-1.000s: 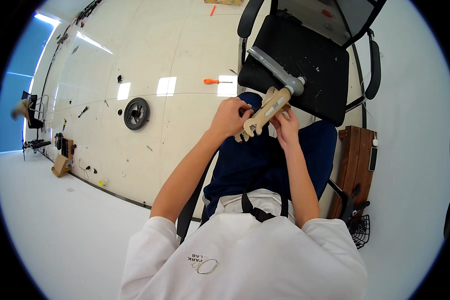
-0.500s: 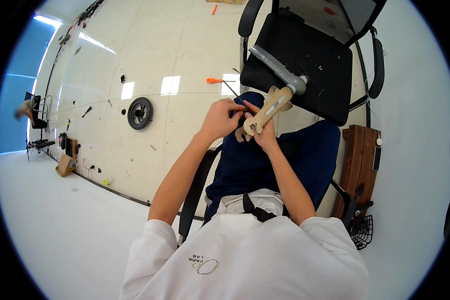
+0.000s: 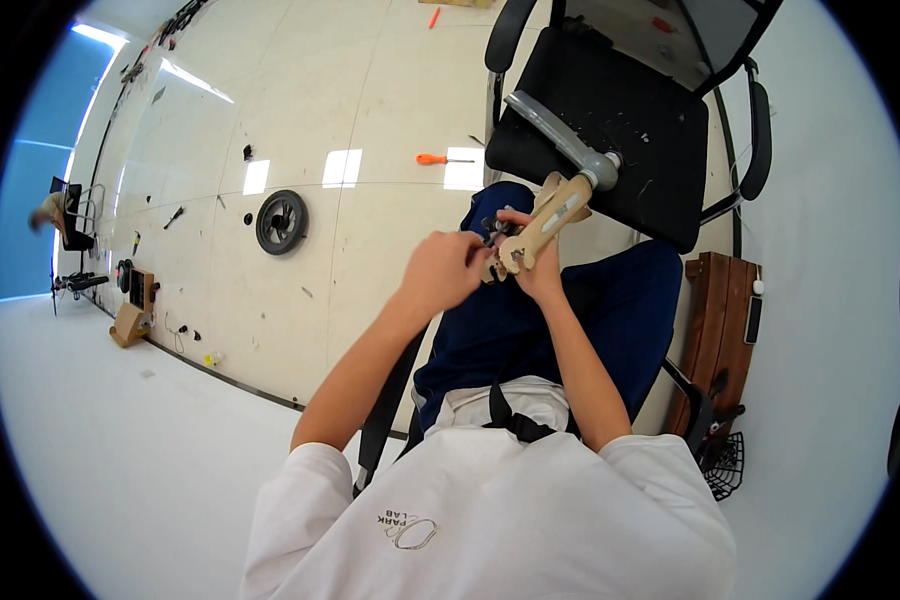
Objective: The person sits in a chair and assembles a small mechanical component using a screwdriver. They repeatedly insert and tighten screws into a beige plastic frame while holding the assembly on their lap.
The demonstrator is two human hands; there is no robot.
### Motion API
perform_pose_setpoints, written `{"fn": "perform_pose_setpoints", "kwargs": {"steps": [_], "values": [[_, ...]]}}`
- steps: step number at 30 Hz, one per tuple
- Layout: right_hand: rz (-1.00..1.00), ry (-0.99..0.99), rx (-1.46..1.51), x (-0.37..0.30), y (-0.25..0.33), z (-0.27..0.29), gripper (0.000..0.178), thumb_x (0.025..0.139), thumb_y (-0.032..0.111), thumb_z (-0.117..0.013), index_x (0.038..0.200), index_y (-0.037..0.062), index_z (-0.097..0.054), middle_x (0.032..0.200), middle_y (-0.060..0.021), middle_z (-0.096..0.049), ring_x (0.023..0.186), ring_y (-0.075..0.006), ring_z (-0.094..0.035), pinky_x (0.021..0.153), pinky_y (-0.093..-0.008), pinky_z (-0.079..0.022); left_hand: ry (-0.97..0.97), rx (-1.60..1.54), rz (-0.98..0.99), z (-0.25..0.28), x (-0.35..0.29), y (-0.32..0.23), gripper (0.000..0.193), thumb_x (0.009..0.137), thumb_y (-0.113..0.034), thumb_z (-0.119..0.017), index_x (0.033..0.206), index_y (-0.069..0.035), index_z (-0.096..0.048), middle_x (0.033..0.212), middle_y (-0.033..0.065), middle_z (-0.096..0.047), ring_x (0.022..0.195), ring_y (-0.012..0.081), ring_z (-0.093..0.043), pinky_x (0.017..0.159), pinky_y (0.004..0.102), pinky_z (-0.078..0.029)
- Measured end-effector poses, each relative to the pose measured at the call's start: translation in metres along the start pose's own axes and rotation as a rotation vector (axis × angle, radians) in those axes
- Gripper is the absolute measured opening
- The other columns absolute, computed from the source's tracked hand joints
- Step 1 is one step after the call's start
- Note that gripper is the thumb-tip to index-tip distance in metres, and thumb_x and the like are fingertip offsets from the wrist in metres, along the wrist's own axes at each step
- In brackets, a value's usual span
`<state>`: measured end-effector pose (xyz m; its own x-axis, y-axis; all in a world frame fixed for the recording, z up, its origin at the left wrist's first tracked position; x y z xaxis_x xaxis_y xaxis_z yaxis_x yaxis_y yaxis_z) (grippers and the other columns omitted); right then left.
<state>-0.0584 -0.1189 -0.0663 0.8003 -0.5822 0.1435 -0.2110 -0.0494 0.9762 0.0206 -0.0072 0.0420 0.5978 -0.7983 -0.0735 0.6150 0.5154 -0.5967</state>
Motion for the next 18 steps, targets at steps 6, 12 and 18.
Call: {"fn": "perform_pose_setpoints", "kwargs": {"steps": [6, 12, 18], "values": [[0.107, -0.098, -0.255, -0.012, 0.034, 0.007, 0.04, 0.086, 0.012, -0.068, 0.123, -0.0017, -0.06, 0.112, -0.0128, -0.067, 0.1, -0.0225, -0.067, 0.088, -0.0355, -0.052, 0.029, -0.557, 0.196, -0.053, -0.016, 0.005, 0.025, 0.087, -0.003, -0.063, 0.109, 0.003, -0.054, 0.07, 0.012, -0.07, 0.061, 0.0194, -0.069, 0.058, 0.0298, -0.053], [-0.335, -0.257, 0.087, -0.057, 0.002, 0.044, 0.028, 0.095, 0.006, -0.064, 0.122, -0.0039, -0.062, 0.101, -0.0117, -0.07, 0.078, -0.012, -0.067, 0.067, -0.0237, -0.054, 0.208, -1.009, 0.437, -0.094, -0.012, 0.005, 0.02, 0.094, -0.003, -0.057, 0.112, 0.004, -0.058, 0.085, 0.0104, -0.071, 0.071, 0.0144, -0.07, 0.059, 0.0251, -0.054], [-0.339, -0.156, 0.211, -0.077, 0.03, 0.035, 0.028, 0.096, 0.002, -0.062, 0.121, -0.0089, -0.062, 0.098, -0.0159, -0.07, 0.074, -0.0175, -0.068, 0.065, -0.0291, -0.058, 0.11, -0.764, 0.221, -0.082, -0.001, -0.003, 0.018, 0.09, 0.0, -0.059, 0.107, 0.001, -0.066, 0.094, 0.0104, -0.072, 0.07, 0.0131, -0.068, 0.061, 0.028, -0.054]]}}
Point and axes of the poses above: each hand's wrist, its own x-axis towards the middle knuckle, its own z-axis out of the back of the hand, y = z × x, the point moved 9 cm from there along x, towards the middle knuckle
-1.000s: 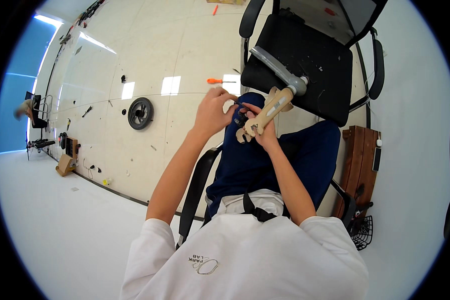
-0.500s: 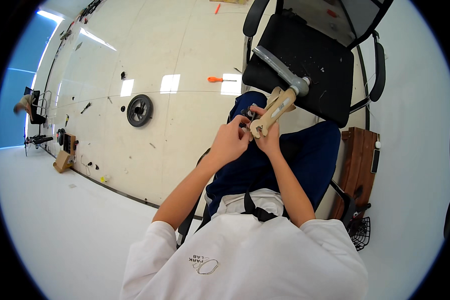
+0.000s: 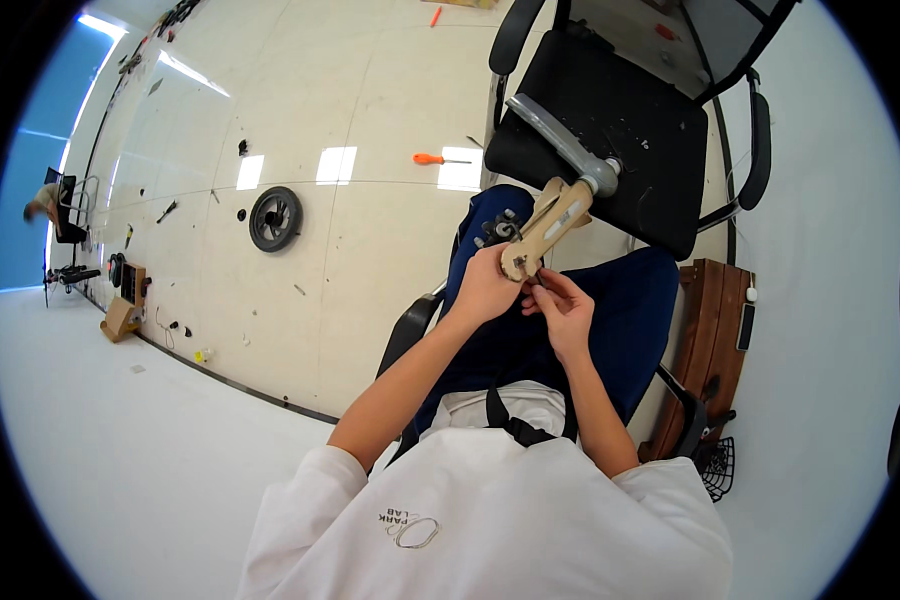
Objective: The person sits in a chair and assembles a small mechanical component using a screwdriver. They repeatedly insert and tighten screws into a beige plastic frame while holding the assembly on their lap.
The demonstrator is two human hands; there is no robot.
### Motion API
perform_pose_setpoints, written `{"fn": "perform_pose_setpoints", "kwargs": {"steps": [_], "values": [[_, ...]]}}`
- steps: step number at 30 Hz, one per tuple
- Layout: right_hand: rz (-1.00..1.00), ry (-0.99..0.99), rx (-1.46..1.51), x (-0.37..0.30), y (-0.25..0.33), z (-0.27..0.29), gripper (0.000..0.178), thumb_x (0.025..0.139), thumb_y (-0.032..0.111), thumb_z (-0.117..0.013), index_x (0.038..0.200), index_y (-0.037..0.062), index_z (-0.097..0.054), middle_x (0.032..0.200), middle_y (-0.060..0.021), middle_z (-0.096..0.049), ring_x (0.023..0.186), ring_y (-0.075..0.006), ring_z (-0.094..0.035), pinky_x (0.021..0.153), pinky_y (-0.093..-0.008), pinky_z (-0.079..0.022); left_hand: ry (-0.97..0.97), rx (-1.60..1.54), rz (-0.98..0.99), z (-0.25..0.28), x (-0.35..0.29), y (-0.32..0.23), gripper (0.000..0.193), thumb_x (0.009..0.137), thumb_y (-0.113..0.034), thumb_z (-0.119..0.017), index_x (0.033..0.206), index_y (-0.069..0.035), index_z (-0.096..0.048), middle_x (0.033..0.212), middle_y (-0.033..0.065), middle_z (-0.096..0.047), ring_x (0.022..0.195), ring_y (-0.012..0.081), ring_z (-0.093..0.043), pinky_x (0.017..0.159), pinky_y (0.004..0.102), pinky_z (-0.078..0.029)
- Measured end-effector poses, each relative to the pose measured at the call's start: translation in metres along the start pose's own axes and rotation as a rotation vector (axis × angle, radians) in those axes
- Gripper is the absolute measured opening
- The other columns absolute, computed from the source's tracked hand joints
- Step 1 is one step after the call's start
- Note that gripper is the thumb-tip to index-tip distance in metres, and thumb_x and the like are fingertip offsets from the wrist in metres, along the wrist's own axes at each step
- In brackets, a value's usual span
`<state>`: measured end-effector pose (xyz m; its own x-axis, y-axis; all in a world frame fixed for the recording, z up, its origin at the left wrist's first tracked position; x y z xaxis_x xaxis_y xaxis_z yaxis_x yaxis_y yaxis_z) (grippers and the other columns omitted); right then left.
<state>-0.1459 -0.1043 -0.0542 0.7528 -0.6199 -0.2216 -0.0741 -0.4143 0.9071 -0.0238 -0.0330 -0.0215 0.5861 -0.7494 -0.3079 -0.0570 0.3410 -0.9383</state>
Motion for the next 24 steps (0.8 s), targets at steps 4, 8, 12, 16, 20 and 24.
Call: {"fn": "perform_pose_setpoints", "kwargs": {"steps": [4, 8, 12, 16, 20, 24], "values": [[-0.059, -0.049, 0.03, 0.024, -0.008, 0.022, 0.027, 0.097, 0.001, -0.059, 0.122, -0.0098, -0.061, 0.098, -0.019, -0.07, 0.074, -0.0188, -0.068, 0.066, -0.0301, -0.059, -0.034, 0.352, -0.209, 0.026, 0.005, -0.031, 0.022, 0.085, -0.002, -0.067, 0.107, -0.002, -0.068, 0.091, 0.011, -0.068, 0.071, 0.0185, -0.066, 0.067, 0.0318, -0.053], [-0.14, -0.007, 0.101, 0.069, -0.018, 0.039, 0.024, 0.097, 0.006, -0.06, 0.119, -0.0044, -0.06, 0.096, -0.0138, -0.069, 0.082, -0.0193, -0.069, 0.075, -0.0308, -0.058, -0.152, 0.55, -0.547, 0.044, 0.013, -0.065, 0.026, 0.084, -0.007, -0.073, 0.109, -0.003, -0.069, 0.086, 0.0122, -0.064, 0.076, 0.0257, -0.064, 0.072, 0.0338, -0.052], [-0.174, -0.009, 0.344, 0.101, -0.029, 0.032, 0.028, 0.097, 0.008, -0.061, 0.124, -0.0008, -0.055, 0.104, -0.0115, -0.068, 0.089, -0.0203, -0.069, 0.08, -0.033, -0.058, -0.088, 0.645, -0.524, 0.038, 0.033, -0.057, 0.02, 0.084, -0.009, -0.073, 0.103, -0.002, -0.072, 0.085, 0.0129, -0.066, 0.076, 0.0249, -0.065, 0.07, 0.0338, -0.053], [-0.177, -0.082, 0.412, 0.112, -0.041, 0.026, 0.029, 0.096, 0.007, -0.063, 0.123, 0.0008, -0.056, 0.112, -0.0113, -0.068, 0.096, -0.0199, -0.069, 0.085, -0.0324, -0.056, -0.143, 0.55, -0.319, 0.042, 0.042, -0.054, 0.015, 0.082, -0.012, -0.073, 0.089, 0.001, -0.074, 0.078, 0.0139, -0.069, 0.069, 0.024, -0.067, 0.067, 0.0331, -0.054], [-0.161, -0.043, 0.132, 0.095, -0.028, -0.008, 0.027, 0.092, 0.004, -0.068, 0.118, 0.0002, -0.062, 0.115, -0.0117, -0.069, 0.101, -0.0183, -0.068, 0.088, -0.0304, -0.055, -0.294, 0.449, -0.18, 0.061, 0.04, -0.033, 0.02, 0.082, -0.016, -0.073, 0.086, 0.003, -0.075, 0.073, 0.0148, -0.071, 0.063, 0.0206, -0.068, 0.065, 0.0313, -0.055], [-0.088, 0.037, -0.094, 0.081, -0.013, -0.034, 0.031, 0.09, 0.002, -0.07, 0.119, -0.0036, -0.062, 0.114, -0.0127, -0.069, 0.102, -0.0174, -0.067, 0.087, -0.0302, -0.055, -0.396, 0.228, -0.015, 0.084, 0.034, -0.017, 0.024, 0.083, -0.019, -0.074, 0.089, 0.005, -0.076, 0.073, 0.012, -0.072, 0.065, 0.0154, -0.067, 0.064, 0.0285, -0.053]]}}
Point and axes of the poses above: each hand's wrist, its own x-axis towards the middle knuckle, its own z-axis out of the back of the hand, y = z × x, the point moved 9 cm from there along x, towards the middle knuckle
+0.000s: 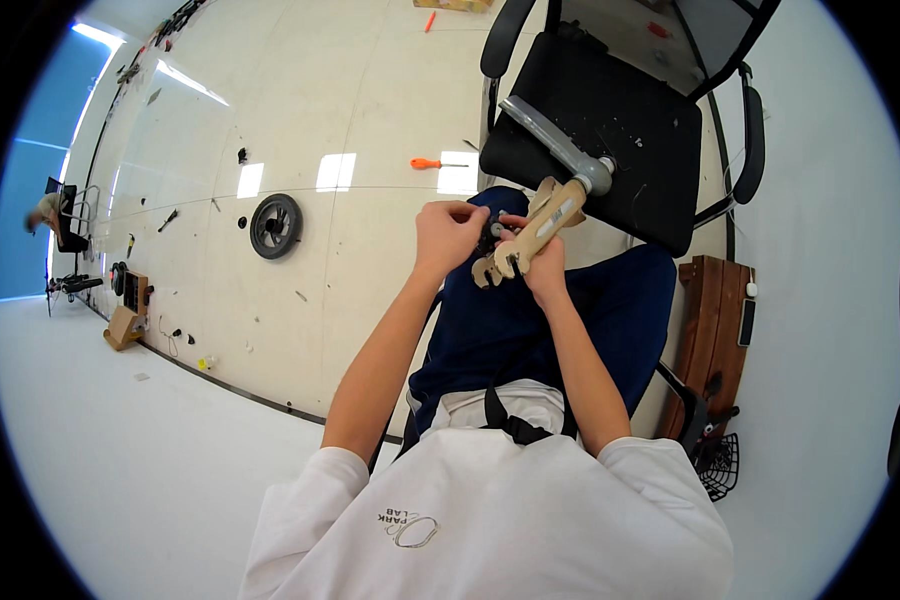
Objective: The person sits in a chair and assembles a small mechanical component using a screwdriver. They repeatedly insert and tighten screws into a beige plastic frame while holding the assembly on their lap.
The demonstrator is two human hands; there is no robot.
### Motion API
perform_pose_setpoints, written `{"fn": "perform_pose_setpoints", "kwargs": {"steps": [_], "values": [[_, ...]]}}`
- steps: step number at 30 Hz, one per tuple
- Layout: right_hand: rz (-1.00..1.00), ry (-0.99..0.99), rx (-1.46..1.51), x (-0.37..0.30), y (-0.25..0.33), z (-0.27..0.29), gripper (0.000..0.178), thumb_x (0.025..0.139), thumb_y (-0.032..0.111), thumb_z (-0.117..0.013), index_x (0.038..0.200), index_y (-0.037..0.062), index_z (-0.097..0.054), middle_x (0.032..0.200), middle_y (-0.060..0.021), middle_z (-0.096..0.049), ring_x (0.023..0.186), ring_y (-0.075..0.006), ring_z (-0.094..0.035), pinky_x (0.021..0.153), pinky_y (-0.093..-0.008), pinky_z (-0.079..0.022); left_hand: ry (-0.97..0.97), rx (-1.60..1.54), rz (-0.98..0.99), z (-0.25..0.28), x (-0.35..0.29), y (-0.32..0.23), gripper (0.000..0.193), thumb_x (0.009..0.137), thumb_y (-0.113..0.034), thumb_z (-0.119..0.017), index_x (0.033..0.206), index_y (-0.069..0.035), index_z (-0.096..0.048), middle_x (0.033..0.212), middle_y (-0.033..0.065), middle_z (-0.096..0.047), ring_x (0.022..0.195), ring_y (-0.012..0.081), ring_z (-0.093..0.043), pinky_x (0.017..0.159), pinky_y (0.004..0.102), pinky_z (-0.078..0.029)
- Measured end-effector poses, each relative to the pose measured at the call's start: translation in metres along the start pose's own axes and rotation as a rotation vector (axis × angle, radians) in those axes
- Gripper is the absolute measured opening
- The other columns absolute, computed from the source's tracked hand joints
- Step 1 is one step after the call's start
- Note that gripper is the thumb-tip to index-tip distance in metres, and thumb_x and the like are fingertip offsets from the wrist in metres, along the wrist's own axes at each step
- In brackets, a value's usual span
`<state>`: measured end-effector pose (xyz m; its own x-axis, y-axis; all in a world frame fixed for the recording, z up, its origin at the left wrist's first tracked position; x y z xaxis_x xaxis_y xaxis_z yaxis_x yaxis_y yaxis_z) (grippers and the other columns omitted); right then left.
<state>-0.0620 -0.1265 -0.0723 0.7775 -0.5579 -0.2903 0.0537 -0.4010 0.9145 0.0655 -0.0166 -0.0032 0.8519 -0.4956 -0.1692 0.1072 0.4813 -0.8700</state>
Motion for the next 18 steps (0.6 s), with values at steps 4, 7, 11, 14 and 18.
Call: {"fn": "perform_pose_setpoints", "kwargs": {"steps": [4, 7, 11, 14, 18], "values": [[0.397, 0.049, -0.079, -0.009, 0.016, -0.004, 0.035, 0.079, 0.002, -0.081, 0.109, -0.0046, -0.065, 0.112, -0.0118, -0.066, 0.106, -0.0215, -0.067, 0.086, -0.0298, -0.055, -0.08, -0.138, 0.076, 0.016, -0.004, 0.012, 0.027, 0.083, -0.023, -0.075, 0.089, 0.004, -0.076, 0.078, 0.0134, -0.074, 0.071, 0.0183, -0.071, 0.07, 0.0294, -0.055], [0.255, 0.039, 0.314, -0.007, 0.006, -0.005, 0.043, 0.074, 0.002, -0.084, 0.11, -0.0045, -0.062, 0.109, -0.0102, -0.063, 0.102, -0.0204, -0.066, 0.086, -0.0302, -0.054, -0.088, -0.186, 0.121, 0.02, -0.012, 0.017, 0.026, 0.084, -0.02, -0.075, 0.09, 0.005, -0.076, 0.078, 0.0124, -0.074, 0.072, 0.0166, -0.07, 0.071, 0.0283, -0.054], [0.33, -0.056, -0.347, 0.005, 0.002, 0.004, 0.037, 0.076, 0.002, -0.082, 0.107, -0.0052, -0.063, 0.111, -0.009, -0.06, 0.092, -0.0175, -0.062, 0.082, -0.0309, -0.051, -0.086, -0.259, 0.114, 0.023, -0.013, 0.009, 0.024, 0.084, -0.018, -0.075, 0.089, 0.005, -0.075, 0.077, 0.0113, -0.074, 0.071, 0.0146, -0.069, 0.069, 0.0279, -0.053], [0.325, -0.022, -0.286, 0.009, 0.0, 0.004, 0.029, 0.08, 0.004, -0.08, 0.104, -0.0028, -0.067, 0.11, -0.0068, -0.057, 0.088, -0.016, -0.06, 0.08, -0.0296, -0.05, -0.09, -0.292, 0.079, 0.023, -0.007, 0.007, 0.024, 0.085, -0.018, -0.074, 0.089, 0.005, -0.075, 0.076, 0.0107, -0.074, 0.07, 0.0139, -0.068, 0.068, 0.0277, -0.053], [0.342, 0.064, -0.406, 0.006, 0.017, -0.004, 0.025, 0.084, 0.007, -0.077, 0.108, 0.0023, -0.071, 0.105, -0.0038, -0.054, 0.087, -0.0135, -0.058, 0.078, -0.0265, -0.049, -0.083, -0.313, 0.076, 0.022, -0.004, 0.007, 0.024, 0.085, -0.019, -0.074, 0.089, 0.005, -0.075, 0.076, 0.0105, -0.074, 0.07, 0.0141, -0.069, 0.068, 0.0275, -0.053]]}}
Point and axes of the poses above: each hand's wrist, its own x-axis towards the middle knuckle, its own z-axis out of the back of the hand, y = z × x, the point moved 9 cm from there along x, towards the middle knuckle
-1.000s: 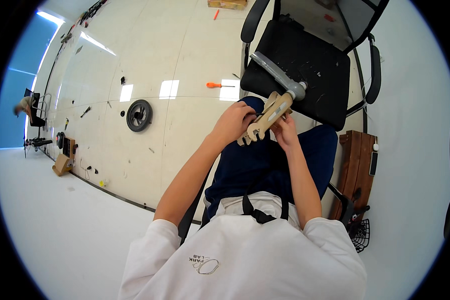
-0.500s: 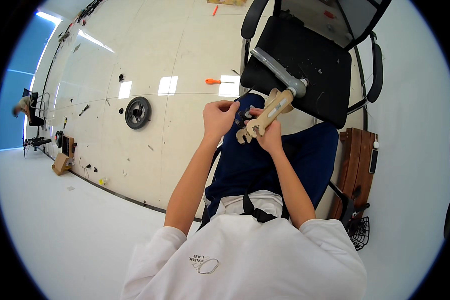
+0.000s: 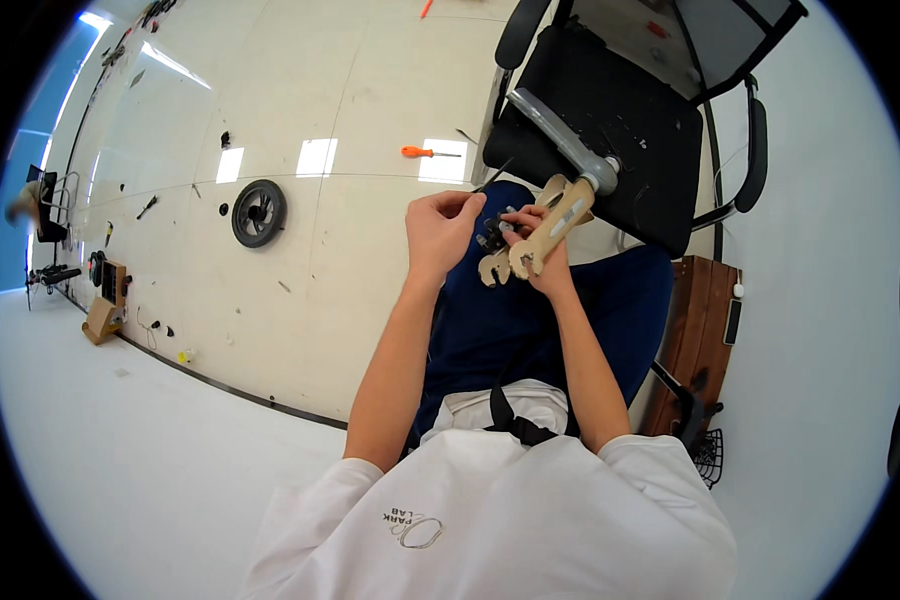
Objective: The person sits in a chair and assembles a small mechanical component using a screwdriver. They repeatedly insert and tighten screws into a beige plastic frame while holding the assembly on their lap.
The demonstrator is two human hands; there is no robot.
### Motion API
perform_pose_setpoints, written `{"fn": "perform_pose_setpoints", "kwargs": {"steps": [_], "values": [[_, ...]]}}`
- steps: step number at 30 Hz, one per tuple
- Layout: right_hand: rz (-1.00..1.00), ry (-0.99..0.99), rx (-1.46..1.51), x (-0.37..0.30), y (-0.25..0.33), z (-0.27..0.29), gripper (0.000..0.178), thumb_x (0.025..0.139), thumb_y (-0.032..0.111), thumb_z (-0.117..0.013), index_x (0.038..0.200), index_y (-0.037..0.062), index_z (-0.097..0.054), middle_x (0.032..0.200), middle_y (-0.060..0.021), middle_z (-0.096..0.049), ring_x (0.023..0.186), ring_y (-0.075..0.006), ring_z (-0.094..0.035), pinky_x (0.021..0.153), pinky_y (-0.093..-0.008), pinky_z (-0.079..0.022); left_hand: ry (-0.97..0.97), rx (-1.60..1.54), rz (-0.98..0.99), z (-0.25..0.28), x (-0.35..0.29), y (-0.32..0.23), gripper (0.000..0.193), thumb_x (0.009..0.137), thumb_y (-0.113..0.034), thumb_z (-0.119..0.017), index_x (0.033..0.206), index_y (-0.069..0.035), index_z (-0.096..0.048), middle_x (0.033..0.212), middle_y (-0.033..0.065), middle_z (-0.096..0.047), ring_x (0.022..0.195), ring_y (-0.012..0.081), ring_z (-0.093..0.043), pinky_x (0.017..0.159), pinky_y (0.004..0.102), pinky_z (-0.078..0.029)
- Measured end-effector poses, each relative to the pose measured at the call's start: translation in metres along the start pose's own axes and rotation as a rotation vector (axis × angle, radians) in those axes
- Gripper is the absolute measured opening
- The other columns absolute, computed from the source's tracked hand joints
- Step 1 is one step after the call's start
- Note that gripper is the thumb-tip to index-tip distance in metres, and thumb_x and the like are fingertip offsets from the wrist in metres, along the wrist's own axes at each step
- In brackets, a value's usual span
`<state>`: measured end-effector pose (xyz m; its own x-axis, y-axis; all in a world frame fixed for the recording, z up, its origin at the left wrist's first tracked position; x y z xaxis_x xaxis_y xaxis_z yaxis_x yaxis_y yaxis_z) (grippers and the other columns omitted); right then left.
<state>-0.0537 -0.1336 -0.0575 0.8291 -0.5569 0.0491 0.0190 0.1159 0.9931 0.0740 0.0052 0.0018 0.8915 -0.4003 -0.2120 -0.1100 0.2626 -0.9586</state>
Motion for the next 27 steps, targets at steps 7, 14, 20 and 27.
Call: {"fn": "perform_pose_setpoints", "kwargs": {"steps": [7, 14, 20, 27], "values": [[0.002, 0.037, -0.026, 0.001, 0.015, -0.002, 0.039, 0.08, 0.006, -0.08, 0.116, 0.0029, -0.066, 0.104, -0.0034, -0.056, 0.08, -0.0097, -0.058, 0.071, -0.0243, -0.05, -0.014, -0.013, -0.042, 0.002, 0.002, -0.001, 0.024, 0.084, -0.019, -0.075, 0.088, 0.004, -0.075, 0.073, 0.0103, -0.073, 0.065, 0.0137, -0.068, 0.065, 0.0274, -0.053], [-0.14, -0.178, 0.123, -0.009, -0.012, 0.002, 0.034, 0.076, 0.003, -0.083, 0.107, 0.0013, -0.068, 0.101, -0.0046, -0.059, 0.07, -0.0085, -0.058, 0.063, -0.0239, -0.051, -0.009, 0.018, -0.073, 0.002, 0.0, -0.008, 0.024, 0.084, -0.019, -0.074, 0.087, 0.005, -0.075, 0.069, 0.0101, -0.072, 0.063, 0.0135, -0.067, 0.062, 0.0273, -0.053], [-0.098, -0.102, 0.137, -0.003, 0.004, 0.005, 0.027, 0.078, 0.005, -0.082, 0.101, 0.0003, -0.068, 0.097, -0.0021, -0.06, 0.073, -0.0078, -0.058, 0.066, -0.0229, -0.05, 0.006, 0.013, -0.047, -0.002, 0.001, -0.012, 0.023, 0.083, -0.018, -0.075, 0.087, 0.004, -0.075, 0.07, 0.0103, -0.072, 0.062, 0.0134, -0.067, 0.061, 0.0275, -0.053], [-0.137, -0.186, -0.149, -0.007, -0.02, 0.004, 0.03, 0.08, 0.003, -0.08, 0.104, 0.0044, -0.063, 0.094, -0.005, -0.064, 0.083, -0.0143, -0.063, 0.075, -0.0288, -0.053, -0.015, 0.023, -0.074, -0.002, 0.004, 0.0, 0.024, 0.084, -0.02, -0.073, 0.086, 0.004, -0.074, 0.07, 0.013, -0.071, 0.065, 0.0154, -0.068, 0.064, 0.0318, -0.053]]}}
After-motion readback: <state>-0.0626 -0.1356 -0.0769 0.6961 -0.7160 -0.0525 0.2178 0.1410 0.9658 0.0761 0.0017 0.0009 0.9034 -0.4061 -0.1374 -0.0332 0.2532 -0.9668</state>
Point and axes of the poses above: each hand's wrist, its own x-axis towards the middle knuckle, its own z-axis out of the back of the hand, y = z × x, the point moved 9 cm from there along x, towards the middle knuckle
